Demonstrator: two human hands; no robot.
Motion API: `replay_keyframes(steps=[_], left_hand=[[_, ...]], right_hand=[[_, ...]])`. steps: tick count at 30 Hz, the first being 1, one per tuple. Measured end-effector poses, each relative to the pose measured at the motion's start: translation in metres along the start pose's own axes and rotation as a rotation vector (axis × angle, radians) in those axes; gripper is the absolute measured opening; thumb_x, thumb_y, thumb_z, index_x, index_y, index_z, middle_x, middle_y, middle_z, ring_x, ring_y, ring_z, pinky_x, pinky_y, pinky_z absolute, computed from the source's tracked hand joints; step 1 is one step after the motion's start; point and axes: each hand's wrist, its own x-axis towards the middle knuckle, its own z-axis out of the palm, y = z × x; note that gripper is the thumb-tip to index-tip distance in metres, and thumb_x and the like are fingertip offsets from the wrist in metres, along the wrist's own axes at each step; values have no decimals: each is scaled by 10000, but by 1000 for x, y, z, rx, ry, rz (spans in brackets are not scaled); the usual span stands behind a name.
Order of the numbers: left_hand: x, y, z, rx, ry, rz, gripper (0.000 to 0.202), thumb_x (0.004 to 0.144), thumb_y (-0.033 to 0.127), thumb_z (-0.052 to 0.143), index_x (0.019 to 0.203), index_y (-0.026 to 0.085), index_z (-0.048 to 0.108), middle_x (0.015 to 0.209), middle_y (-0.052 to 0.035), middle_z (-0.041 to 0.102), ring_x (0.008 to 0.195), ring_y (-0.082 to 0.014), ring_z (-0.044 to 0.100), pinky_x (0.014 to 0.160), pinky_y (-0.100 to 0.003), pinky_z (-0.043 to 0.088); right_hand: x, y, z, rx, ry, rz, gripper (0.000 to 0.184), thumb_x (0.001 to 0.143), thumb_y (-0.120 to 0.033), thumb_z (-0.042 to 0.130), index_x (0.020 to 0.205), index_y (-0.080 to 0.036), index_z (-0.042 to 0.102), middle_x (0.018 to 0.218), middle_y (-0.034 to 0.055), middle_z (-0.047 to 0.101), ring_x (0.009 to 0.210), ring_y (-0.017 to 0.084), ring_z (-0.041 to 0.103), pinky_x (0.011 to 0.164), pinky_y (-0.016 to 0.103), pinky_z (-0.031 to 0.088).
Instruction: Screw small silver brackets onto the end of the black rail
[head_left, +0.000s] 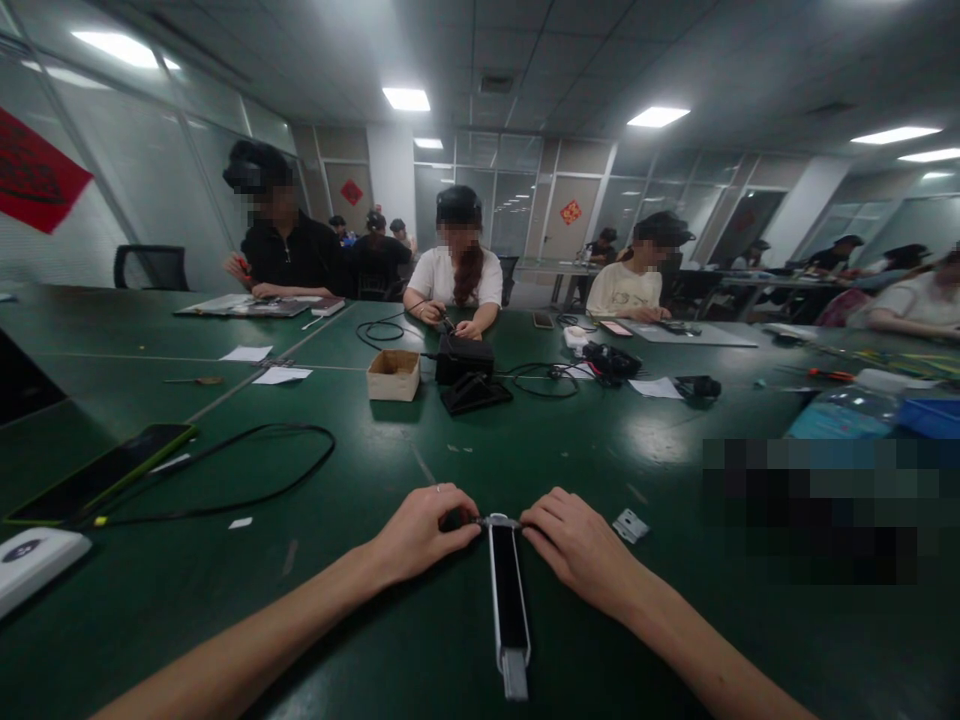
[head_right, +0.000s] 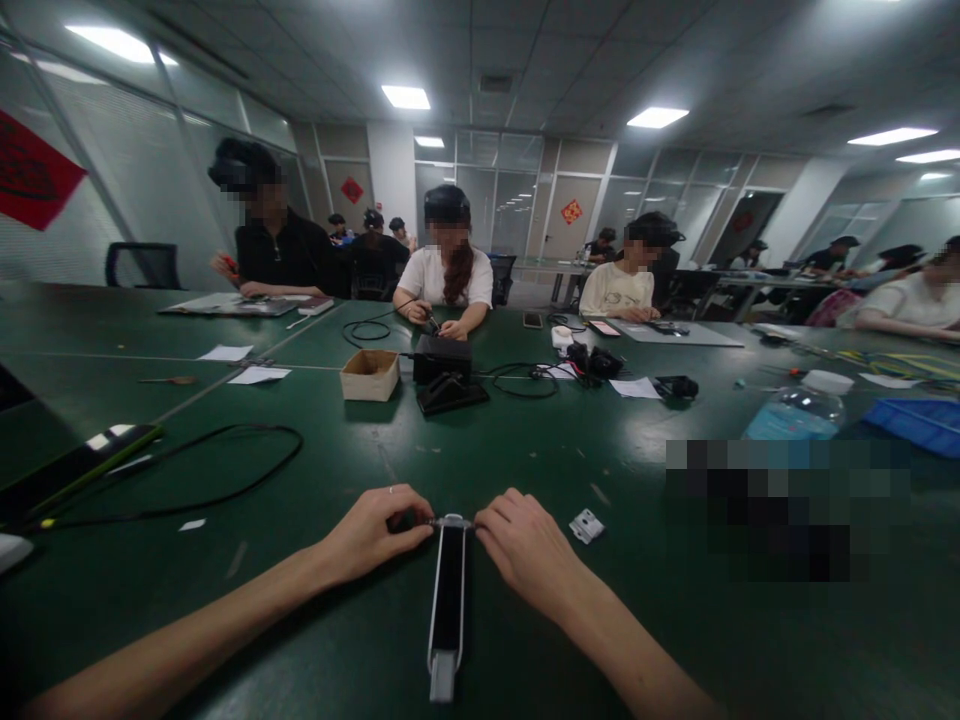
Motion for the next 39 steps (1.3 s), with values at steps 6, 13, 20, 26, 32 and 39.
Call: replay_keyframes(steps=[6,13,20,26,32,39], left_hand=[[1,1,0,11,-7,-10,147,826,267,602,941,179,632,841,-3,619,705,-139,544,637,-241,421],[2,2,-1,3,-21,3,153,853,264,559,949,189,652,864,-12,618,708,-135,543,640,-234,429],[5,3,-1,36,-22,18,209,858,310,504,943,195,657,859,-20,638,688,-147,554,634,-247,445],[6,-3,2,71,0,60,257,868,362,471,942,201,657,855,-24,649,664,-152,564,628,-252,468],[4,-5,6,122,8,70,271,895,360,443,980,210,652,918,-34,653,752,-168,601,672,-266,490],[3,-13,9,151,41,107,281,911,374,441,990,214,658,918,-35,668,800,-179,621,726,-286,503]], right_hand=[[0,1,2,-10,8,-1,196,904,-158,452,978,-162,633,924,75,632,838,189,545,720,330,458],[1,-1,-3,-21,-11,-3,185,904,-158,469,997,-152,629,938,72,632,846,186,540,735,333,451],[2,-2,-9,-72,-38,-1,200,922,-208,469,1034,-148,623,962,61,634,869,172,531,737,305,434],[3,0,-8,-99,-48,-1,213,931,-230,463,1044,-144,622,972,62,631,865,170,521,729,306,422],[3,-2,-11,-97,-58,-2,216,929,-218,464,1051,-137,623,975,65,631,856,170,519,718,299,422],[2,-1,-8,-106,-47,-8,210,927,-219,467,1043,-140,623,966,68,631,860,173,523,729,302,420]])
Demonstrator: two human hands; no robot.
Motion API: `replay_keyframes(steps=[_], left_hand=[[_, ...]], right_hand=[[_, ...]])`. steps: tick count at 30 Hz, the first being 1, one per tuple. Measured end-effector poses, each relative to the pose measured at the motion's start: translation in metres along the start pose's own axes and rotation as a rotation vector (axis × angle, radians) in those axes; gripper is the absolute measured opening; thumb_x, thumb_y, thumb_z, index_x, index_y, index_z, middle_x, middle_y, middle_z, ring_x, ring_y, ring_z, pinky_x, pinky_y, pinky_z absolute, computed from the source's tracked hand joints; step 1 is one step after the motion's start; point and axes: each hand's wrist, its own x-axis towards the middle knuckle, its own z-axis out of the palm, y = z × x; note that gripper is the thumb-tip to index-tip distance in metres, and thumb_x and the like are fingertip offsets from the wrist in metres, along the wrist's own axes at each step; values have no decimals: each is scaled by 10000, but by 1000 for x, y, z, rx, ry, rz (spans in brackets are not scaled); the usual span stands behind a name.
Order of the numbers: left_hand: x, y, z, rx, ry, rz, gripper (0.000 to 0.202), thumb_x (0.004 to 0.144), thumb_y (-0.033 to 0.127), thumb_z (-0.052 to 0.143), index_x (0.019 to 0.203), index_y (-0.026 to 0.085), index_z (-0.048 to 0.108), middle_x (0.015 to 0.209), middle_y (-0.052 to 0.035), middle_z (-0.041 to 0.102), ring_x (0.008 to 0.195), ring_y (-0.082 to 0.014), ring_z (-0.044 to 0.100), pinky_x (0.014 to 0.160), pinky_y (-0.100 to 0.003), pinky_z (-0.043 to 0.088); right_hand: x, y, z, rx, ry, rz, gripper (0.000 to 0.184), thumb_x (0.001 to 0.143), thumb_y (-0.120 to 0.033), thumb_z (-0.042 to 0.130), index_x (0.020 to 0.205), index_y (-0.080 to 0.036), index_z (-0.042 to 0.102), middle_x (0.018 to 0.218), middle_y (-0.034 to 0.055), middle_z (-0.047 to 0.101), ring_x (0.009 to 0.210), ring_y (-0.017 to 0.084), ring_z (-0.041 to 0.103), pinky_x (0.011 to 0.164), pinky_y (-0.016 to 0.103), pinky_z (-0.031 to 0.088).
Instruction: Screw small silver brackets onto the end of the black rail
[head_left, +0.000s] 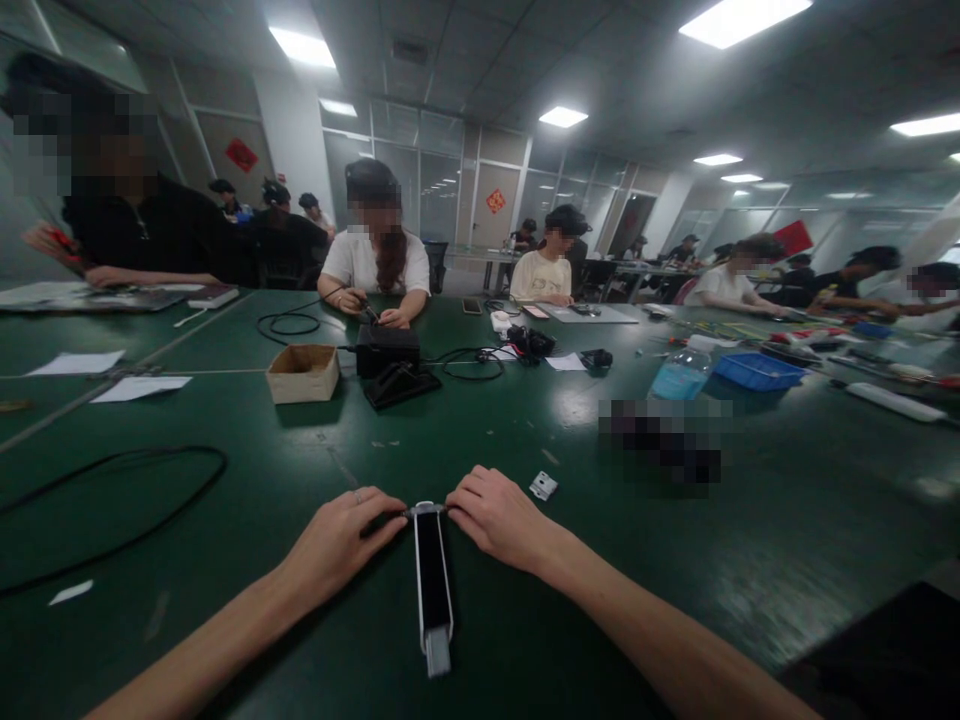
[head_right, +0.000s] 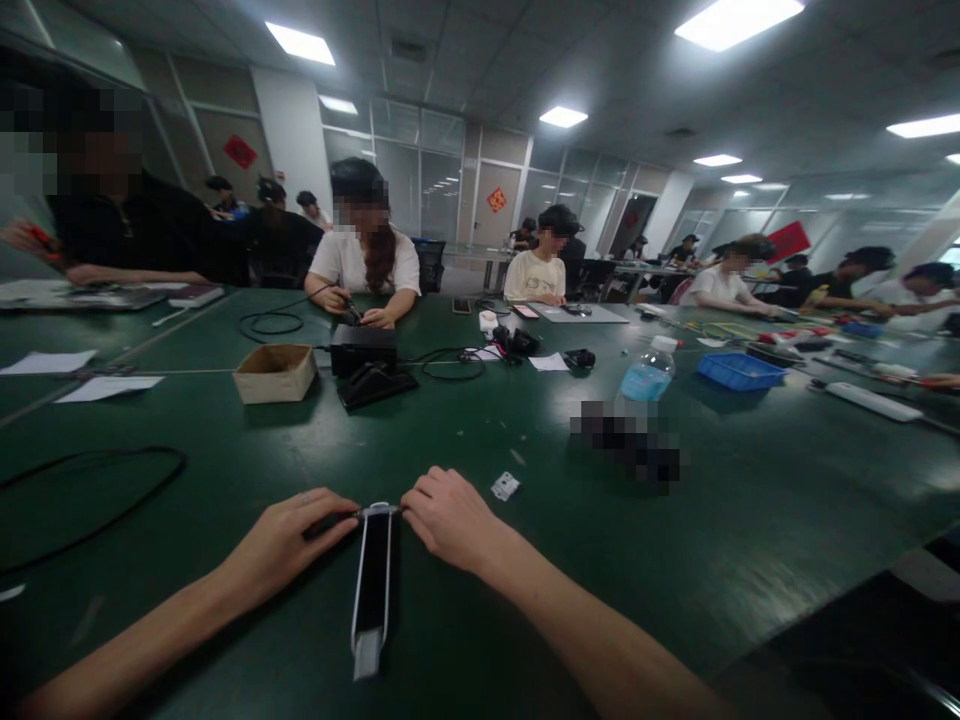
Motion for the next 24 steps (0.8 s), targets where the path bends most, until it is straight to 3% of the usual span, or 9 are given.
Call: replay_keyframes(steps=[10,24], left_hand=[[-2,-1,3,127,59,140,357,969,396,355,1002,205,655,847,-38,674,732,-172,621,676,-287,482],[-2,6,1,218,82,177,355,979,362,341,1009,176,642,891,-58,678,738,-172,622,669,-293,491]], right_hand=[[1,-2,4,9,26,-22,205,926,-204,466,1031,-129,624,955,65,631,848,161,520,719,294,417],[2,-4,3,-15,38,-41,213,929,-235,469,1003,-125,636,939,64,636,840,171,518,705,300,401]])
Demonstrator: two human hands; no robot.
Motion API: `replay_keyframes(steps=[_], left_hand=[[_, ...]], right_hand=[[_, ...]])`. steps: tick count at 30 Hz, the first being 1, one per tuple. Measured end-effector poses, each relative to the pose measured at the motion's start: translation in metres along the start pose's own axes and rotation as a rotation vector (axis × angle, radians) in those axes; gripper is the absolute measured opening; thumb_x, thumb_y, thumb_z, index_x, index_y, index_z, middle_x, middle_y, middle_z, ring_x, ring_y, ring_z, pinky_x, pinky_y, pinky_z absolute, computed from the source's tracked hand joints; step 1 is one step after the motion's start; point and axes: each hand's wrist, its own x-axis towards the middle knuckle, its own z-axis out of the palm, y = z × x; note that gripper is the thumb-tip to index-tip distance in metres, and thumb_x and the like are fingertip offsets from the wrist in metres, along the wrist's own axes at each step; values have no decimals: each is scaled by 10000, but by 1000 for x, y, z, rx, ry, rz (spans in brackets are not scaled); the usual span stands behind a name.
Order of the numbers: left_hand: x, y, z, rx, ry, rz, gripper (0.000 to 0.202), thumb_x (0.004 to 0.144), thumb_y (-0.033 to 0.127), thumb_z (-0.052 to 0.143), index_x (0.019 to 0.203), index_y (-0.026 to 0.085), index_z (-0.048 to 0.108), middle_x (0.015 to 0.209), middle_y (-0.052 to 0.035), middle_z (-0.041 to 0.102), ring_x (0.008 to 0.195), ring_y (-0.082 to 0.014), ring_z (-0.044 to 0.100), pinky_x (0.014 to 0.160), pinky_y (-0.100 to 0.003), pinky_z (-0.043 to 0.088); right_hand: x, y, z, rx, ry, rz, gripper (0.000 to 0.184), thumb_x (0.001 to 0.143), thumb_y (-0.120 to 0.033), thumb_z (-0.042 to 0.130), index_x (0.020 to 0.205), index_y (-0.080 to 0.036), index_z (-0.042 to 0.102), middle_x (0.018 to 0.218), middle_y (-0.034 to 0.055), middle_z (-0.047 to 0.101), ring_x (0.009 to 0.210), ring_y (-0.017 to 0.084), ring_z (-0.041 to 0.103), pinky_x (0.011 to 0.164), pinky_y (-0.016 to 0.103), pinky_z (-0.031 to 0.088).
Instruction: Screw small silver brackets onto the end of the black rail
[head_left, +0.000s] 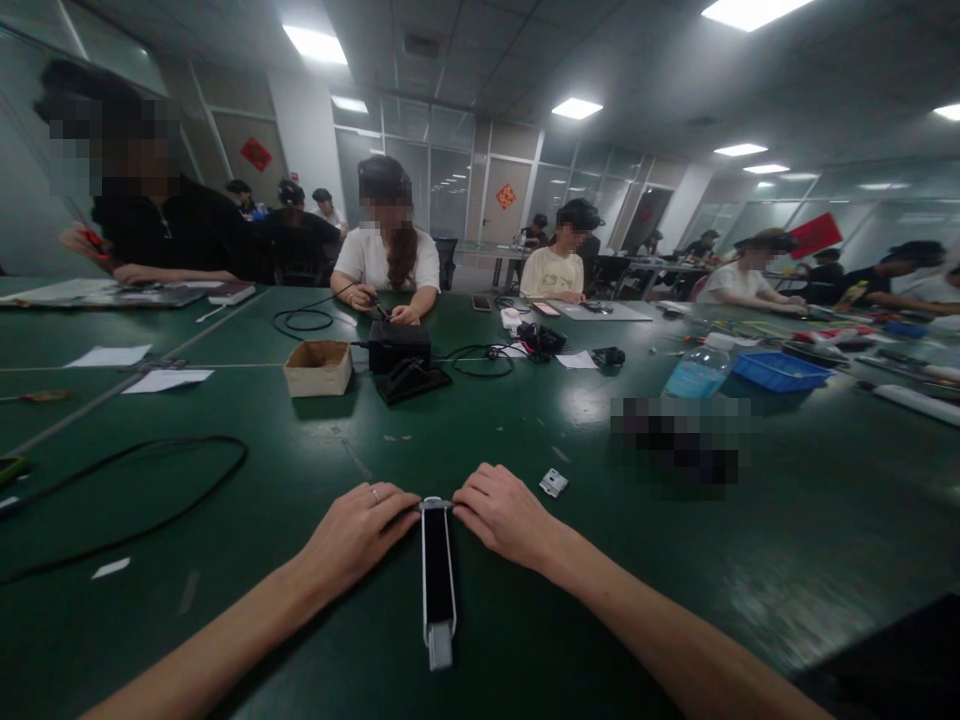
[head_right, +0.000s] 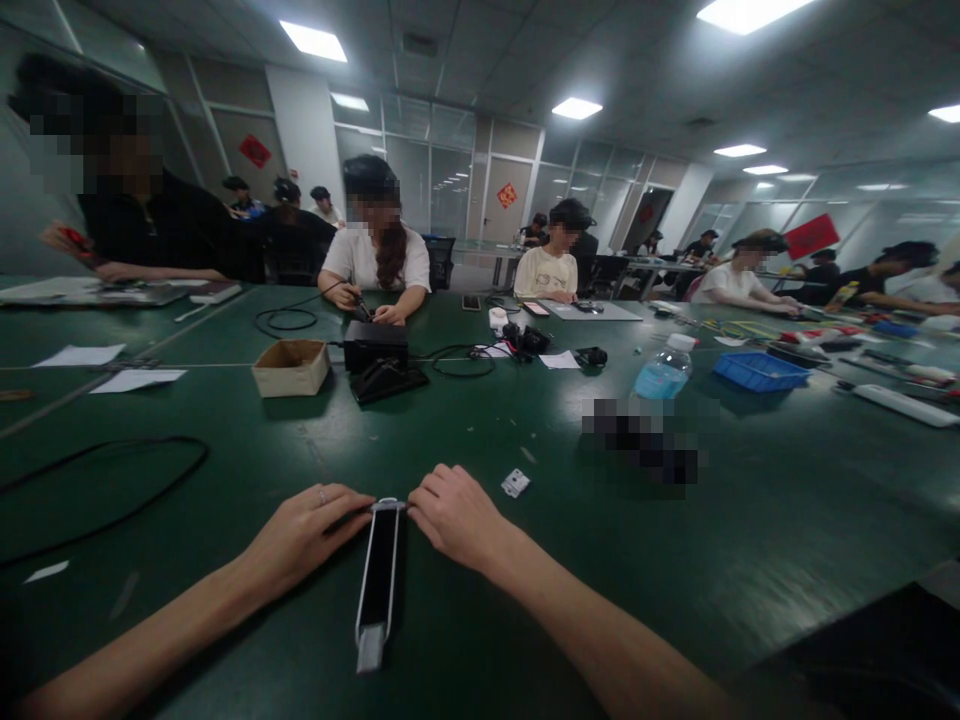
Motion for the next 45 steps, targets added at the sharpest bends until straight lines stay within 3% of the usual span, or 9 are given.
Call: replay_keyframes(steps=[8,26,29,34,39,45], left_hand=[[1,1,-1,9,43,17,336,972,354,353,952,173,635,857,-46,671,716,-153,623,654,-268,496],[0,3,-3,-2,18,23,210,943,271,416,939,165,598,845,-45,642,731,-164,606,669,-286,489],[0,5,-5,-8,-9,15,185,920,241,434,944,160,598,844,-49,639,731,-172,601,669,-298,490],[0,7,-6,-18,-46,-23,178,894,212,443,949,151,600,870,-63,640,756,-183,599,680,-313,495],[0,7,-7,-18,-53,-40,165,898,229,445,936,157,589,859,-57,626,738,-179,591,675,-316,490],[1,8,-9,-22,-64,-52,158,898,229,447,938,166,586,858,-46,622,723,-163,584,658,-288,478]], right_hand=[[0,-1,-2,17,3,14,217,926,-271,482,1022,-137,624,957,64,640,853,178,519,714,307,406],[0,2,-3,44,68,-1,251,927,-305,483,1050,-131,616,984,78,642,876,184,537,739,316,429],[-4,14,-14,15,126,43,244,923,-297,484,1031,-129,624,983,93,649,890,198,546,751,331,439],[-18,56,-32,-103,260,180,231,929,-265,446,947,-152,646,933,95,661,881,207,559,781,360,439],[-30,82,-43,-151,107,308,208,909,-247,465,931,-162,653,926,89,654,866,214,562,770,367,450],[-26,71,-38,-53,-75,301,195,904,-227,475,955,-180,657,960,80,640,901,203,554,800,353,445]])
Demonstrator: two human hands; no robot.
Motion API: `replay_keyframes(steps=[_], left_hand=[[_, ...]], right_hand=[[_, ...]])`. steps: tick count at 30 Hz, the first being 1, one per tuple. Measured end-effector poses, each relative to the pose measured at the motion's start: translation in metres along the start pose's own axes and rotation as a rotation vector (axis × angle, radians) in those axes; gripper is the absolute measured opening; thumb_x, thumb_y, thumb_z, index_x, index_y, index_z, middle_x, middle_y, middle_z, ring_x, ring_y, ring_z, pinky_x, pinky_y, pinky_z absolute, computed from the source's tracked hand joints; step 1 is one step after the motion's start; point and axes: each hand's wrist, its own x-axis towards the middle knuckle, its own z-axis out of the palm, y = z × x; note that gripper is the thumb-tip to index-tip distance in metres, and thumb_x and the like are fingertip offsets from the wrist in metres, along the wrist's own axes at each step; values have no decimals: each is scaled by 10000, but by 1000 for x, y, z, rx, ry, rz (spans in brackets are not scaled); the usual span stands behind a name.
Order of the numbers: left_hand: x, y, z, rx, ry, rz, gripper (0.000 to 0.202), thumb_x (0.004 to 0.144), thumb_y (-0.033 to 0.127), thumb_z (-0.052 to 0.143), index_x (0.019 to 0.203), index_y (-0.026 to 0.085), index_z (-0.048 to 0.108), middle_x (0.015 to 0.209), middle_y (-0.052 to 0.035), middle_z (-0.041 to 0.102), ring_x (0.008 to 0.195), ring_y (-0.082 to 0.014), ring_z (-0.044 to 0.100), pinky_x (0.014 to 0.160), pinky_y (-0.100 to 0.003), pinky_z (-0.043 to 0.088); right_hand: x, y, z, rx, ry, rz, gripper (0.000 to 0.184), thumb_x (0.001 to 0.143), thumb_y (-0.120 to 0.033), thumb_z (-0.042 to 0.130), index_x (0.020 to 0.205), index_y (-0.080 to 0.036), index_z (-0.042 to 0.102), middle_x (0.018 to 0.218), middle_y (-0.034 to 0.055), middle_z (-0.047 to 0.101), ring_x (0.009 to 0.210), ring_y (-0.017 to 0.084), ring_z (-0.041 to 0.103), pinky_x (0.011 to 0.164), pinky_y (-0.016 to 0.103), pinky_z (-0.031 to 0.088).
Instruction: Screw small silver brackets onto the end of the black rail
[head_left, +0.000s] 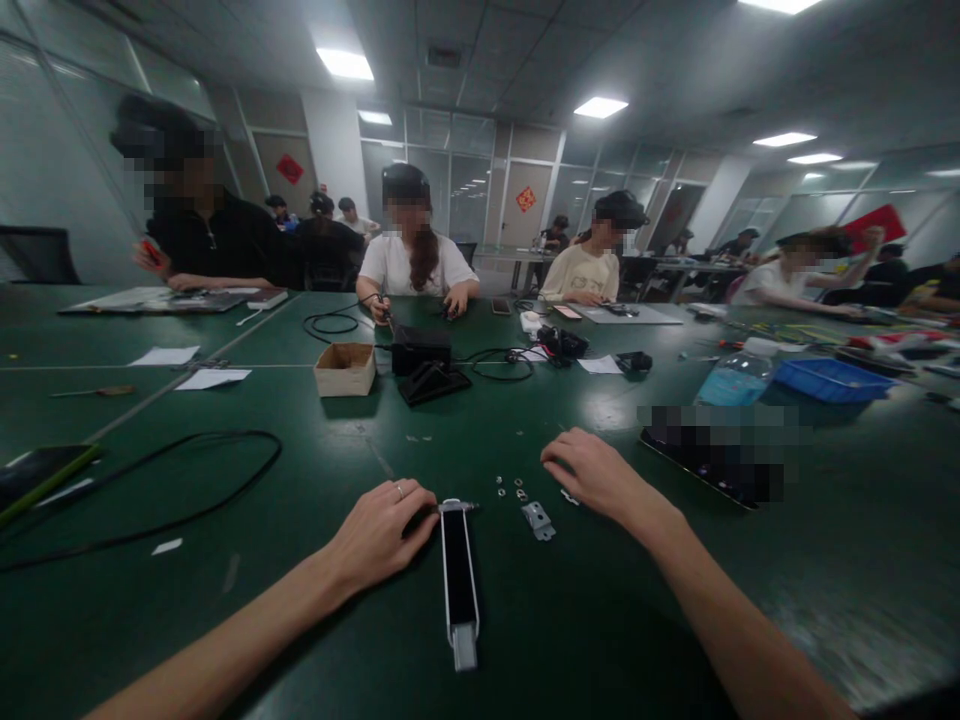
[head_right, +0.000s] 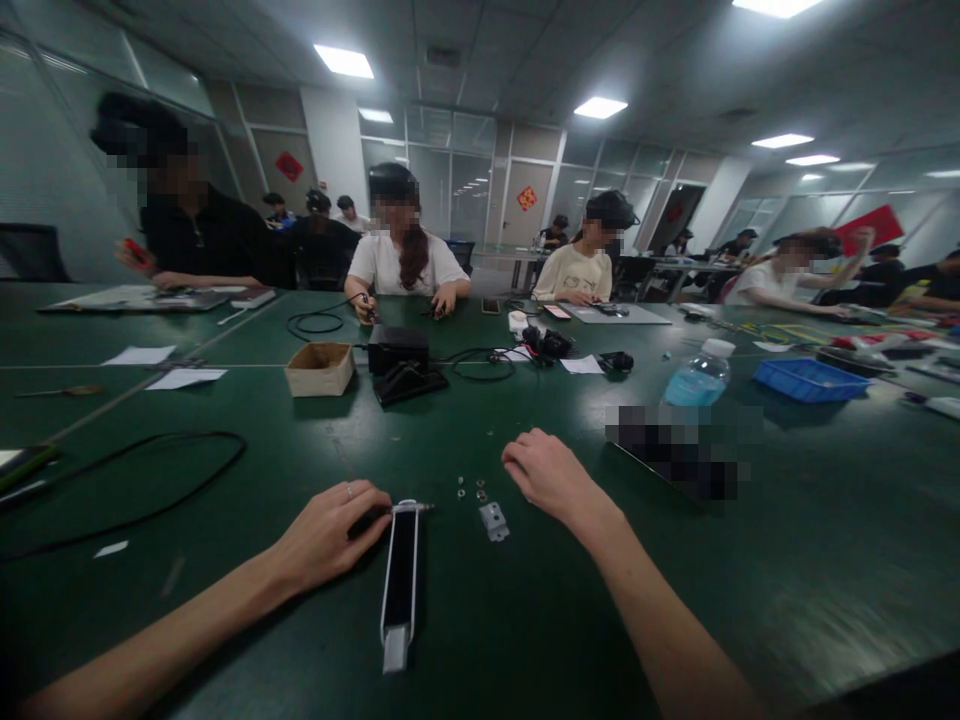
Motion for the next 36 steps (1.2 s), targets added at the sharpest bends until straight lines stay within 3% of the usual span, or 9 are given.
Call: replay_keyframes(steps=[7,15,23,36], left_hand=[[-1,2,-2,-9,-9,-1,181,889,205,426,958,160,588,877,-57,631,741,-167,582,665,-292,485],[-1,1,0,-22,-30,-21,171,889,209,432,951,158,584,884,-60,623,753,-182,585,682,-321,493],[0,2,-2,-8,-21,-30,142,883,207,452,930,165,579,861,-53,618,741,-178,587,662,-299,484],[-1,2,-2,-24,-34,-34,152,893,203,461,961,167,592,898,-54,630,771,-174,596,683,-294,484]], right_hand=[[2,-26,7,67,-73,-101,209,905,-186,477,1031,-190,644,1009,69,618,904,186,543,773,334,453],[2,-26,8,71,-79,-113,219,910,-171,459,1008,-194,654,1000,72,613,892,189,540,755,338,448],[0,-33,0,101,-169,-72,194,906,-222,487,969,-185,667,960,68,617,894,201,543,761,360,448],[6,-41,15,43,-102,-74,182,907,-202,491,973,-154,654,954,79,625,869,202,561,751,343,456]])
